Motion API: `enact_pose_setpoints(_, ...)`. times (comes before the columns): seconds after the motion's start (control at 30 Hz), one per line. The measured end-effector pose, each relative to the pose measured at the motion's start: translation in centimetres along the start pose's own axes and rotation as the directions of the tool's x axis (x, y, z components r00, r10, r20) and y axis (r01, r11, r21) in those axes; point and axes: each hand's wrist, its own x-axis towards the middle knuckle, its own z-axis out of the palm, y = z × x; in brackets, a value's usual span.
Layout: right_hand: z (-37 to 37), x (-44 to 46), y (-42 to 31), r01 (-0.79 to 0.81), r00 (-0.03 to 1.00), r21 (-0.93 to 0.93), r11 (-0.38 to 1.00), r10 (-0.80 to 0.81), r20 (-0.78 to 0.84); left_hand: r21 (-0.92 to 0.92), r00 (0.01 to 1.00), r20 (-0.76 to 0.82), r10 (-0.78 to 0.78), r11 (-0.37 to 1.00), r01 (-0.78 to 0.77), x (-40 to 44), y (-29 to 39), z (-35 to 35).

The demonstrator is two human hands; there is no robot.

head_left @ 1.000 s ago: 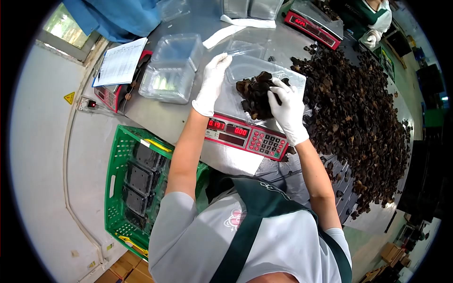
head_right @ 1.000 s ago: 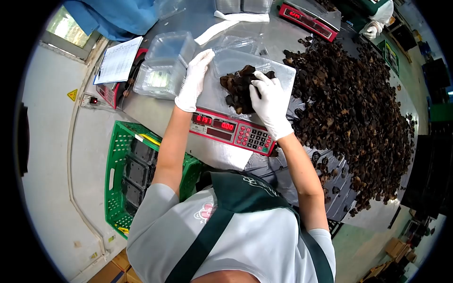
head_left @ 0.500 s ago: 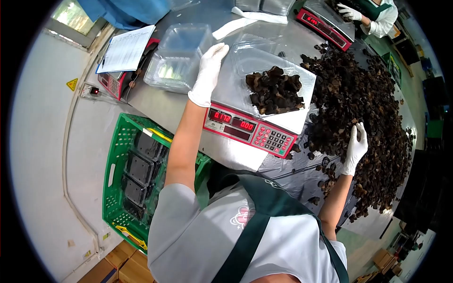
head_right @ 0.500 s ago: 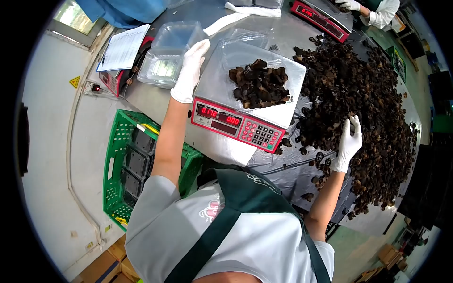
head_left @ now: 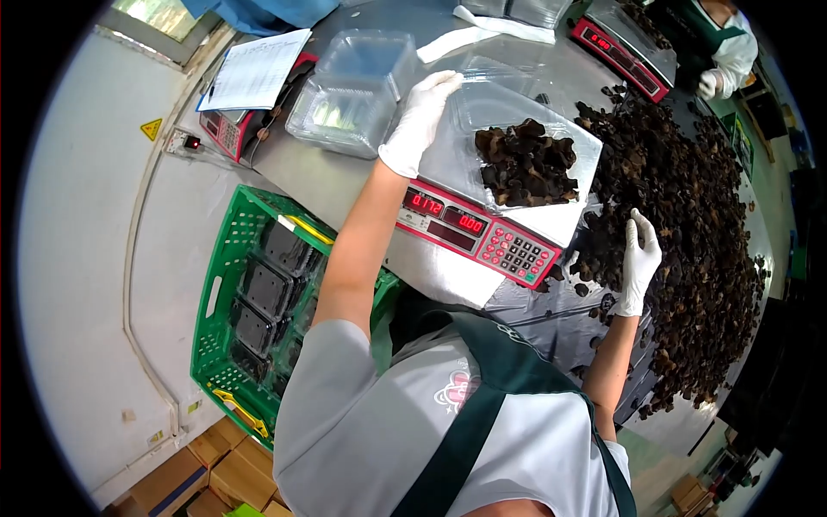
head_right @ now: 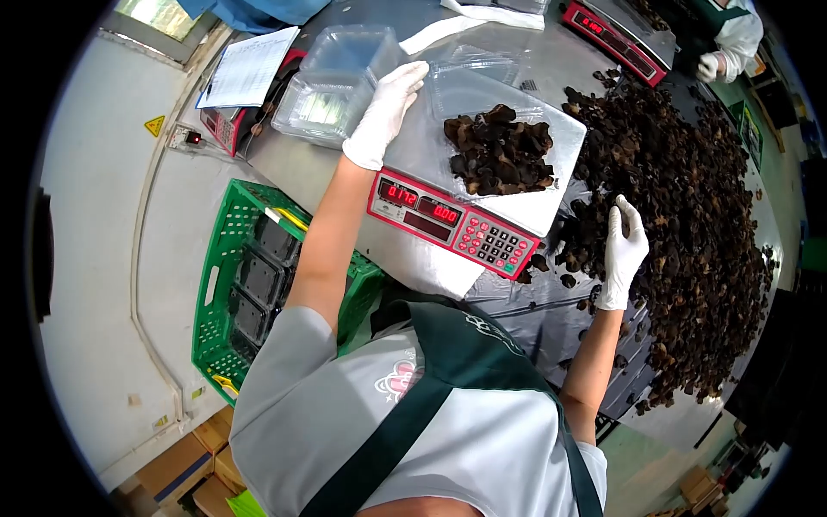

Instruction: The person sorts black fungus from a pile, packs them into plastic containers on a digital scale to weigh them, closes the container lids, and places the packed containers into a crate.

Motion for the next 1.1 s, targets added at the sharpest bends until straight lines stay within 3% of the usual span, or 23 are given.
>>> enact_pose_setpoints(0.1,0.2,0.0,-0.7,-0.007,1.000,-0.001,1.000,0.007,0.000,-0.067,0.997,0.033,-0.066,0.995,0.068,-0.5,0.6,0.6)
enact_pose_setpoints(0.2,0.1,0.1,-0.9,-0.018,1.000,-0.001,1.000,0.018,-0.002,-0.160,0.998,0.055,-0.008,0.987,0.017,-0.8,0.8,0.9)
enact_pose_setpoints(0.27,0.0,0.0,-1.5,-0.022,1.000,0.021,1.000,0.021,0.014,-0.276,0.988,0.028,0.153,0.951,-0.139,-2.2,2.1,1.4)
enact_pose_setpoints(0.33,0.2,0.3,-2.0,-0.033,0.999,0.044,0.998,0.032,0.017,-0.259,0.984,0.030,0.173,0.953,-0.160,-4.4,2.9,2.1)
enact_pose_setpoints(0.4,0.6,0.8,-2.1,0.008,0.999,0.063,0.998,-0.010,0.033,-0.166,0.945,0.109,0.309,0.943,-0.290,-6.3,2.7,2.2)
enact_pose_setpoints(0.47,1.0,1.1,-3.7,-0.005,0.999,0.101,0.995,0.000,0.054,0.037,0.897,0.106,0.428,0.900,-0.434,-9.4,2.6,2.8)
enact_pose_setpoints(0.53,1.6,1.7,-4.6,-0.016,0.994,0.177,0.984,-0.003,0.107,0.152,0.897,0.141,0.419,0.886,-0.438,-11.3,0.7,2.7)
enact_pose_setpoints(0.57,2.0,2.1,-4.8,0.017,0.989,0.186,0.982,-0.044,0.139,0.305,0.880,0.155,0.450,0.825,-0.476,-12.4,0.1,2.9)
enact_pose_setpoints(0.6,2.3,2.3,-5.3,-0.041,0.983,0.310,0.950,-0.017,0.181,0.448,0.861,0.173,0.478,0.740,-0.501,-13.3,-0.6,3.2)
enact_pose_setpoints(0.67,3.3,2.9,-5.2,-0.079,0.961,0.340,0.937,-0.018,0.275,0.641,0.835,0.186,0.518,0.580,-0.502,-14.2,-2.8,3.5)
enact_pose_setpoints(0.73,4.0,2.7,-5.1,-0.092,0.926,0.201,0.975,0.009,0.378,0.575,0.886,0.063,0.460,0.709,-0.409,-15.4,-3.9,4.1)
enact_pose_setpoints(0.8,4.5,2.6,-4.3,-0.116,0.871,0.093,0.989,0.056,0.488,0.603,0.877,0.071,0.476,0.679,-0.418,-15.8,-5.5,4.2)
enact_pose_setpoints(0.83,4.7,2.4,-4.3,-0.182,0.870,0.115,0.976,0.106,0.481,0.377,0.962,-0.048,0.270,0.896,-0.232,-15.9,-5.7,4.6)
enact_pose_setpoints(0.87,4.3,2.2,-4.7,-0.208,0.848,0.100,0.973,0.128,0.515,0.103,0.994,-0.103,0.023,0.995,-0.013,-16.0,-5.7,4.8)
enact_pose_setpoints(0.93,4.0,2.0,-4.3,-0.211,0.834,0.114,0.971,0.118,0.538,0.028,0.994,-0.098,-0.044,0.998,0.047,-15.9,-5.5,4.6)
enact_pose_setpoints(1.0,3.4,1.4,-4.4,-0.220,0.822,0.125,0.968,0.115,0.558,0.017,0.952,0.068,-0.298,0.955,0.298,-15.4,-5.1,3.9)
enact_pose_setpoints(1.1,2.0,0.3,-4.6,-0.241,0.780,0.165,0.956,0.089,0.619,0.005,0.939,0.079,-0.336,0.942,0.336,-15.8,-3.9,4.0)
